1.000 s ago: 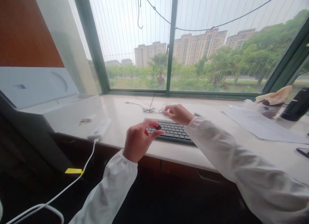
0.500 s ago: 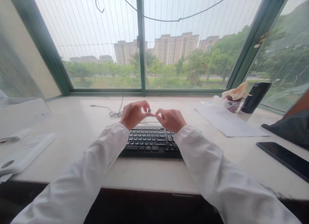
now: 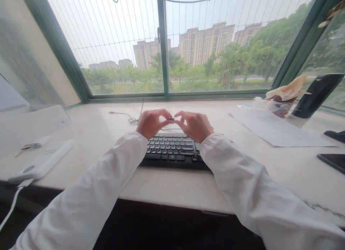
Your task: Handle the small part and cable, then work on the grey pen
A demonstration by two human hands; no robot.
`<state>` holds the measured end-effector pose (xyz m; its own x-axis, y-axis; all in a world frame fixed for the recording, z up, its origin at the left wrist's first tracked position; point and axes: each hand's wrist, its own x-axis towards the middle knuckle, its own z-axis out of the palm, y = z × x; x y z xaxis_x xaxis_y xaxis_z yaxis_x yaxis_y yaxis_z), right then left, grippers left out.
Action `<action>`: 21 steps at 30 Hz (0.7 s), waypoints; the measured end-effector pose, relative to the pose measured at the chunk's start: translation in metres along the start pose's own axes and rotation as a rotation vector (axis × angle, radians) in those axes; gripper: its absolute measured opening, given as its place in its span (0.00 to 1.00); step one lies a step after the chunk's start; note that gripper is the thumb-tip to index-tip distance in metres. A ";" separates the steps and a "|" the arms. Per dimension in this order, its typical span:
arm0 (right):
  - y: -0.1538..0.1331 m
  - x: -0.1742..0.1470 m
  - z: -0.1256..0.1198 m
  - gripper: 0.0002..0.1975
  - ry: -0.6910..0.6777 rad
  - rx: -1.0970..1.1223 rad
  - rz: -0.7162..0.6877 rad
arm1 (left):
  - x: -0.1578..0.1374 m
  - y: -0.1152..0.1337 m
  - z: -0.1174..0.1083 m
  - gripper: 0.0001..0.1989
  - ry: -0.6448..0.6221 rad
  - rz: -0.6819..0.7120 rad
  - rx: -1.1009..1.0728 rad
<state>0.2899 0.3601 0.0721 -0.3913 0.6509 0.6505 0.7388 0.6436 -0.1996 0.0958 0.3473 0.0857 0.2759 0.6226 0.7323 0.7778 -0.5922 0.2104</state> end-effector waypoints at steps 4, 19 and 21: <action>0.002 -0.001 0.002 0.15 0.019 -0.023 -0.043 | 0.001 -0.002 0.001 0.12 -0.038 -0.003 -0.065; 0.030 -0.003 -0.006 0.09 0.048 -0.229 0.071 | 0.031 -0.052 -0.009 0.19 -0.271 -0.200 0.167; 0.035 -0.003 -0.007 0.09 0.044 -0.269 0.126 | 0.046 -0.077 -0.003 0.20 -0.442 -0.251 0.332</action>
<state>0.3209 0.3777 0.0679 -0.2669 0.6971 0.6654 0.9013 0.4250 -0.0838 0.0468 0.4195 0.1050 0.2138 0.9183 0.3332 0.9645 -0.2525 0.0769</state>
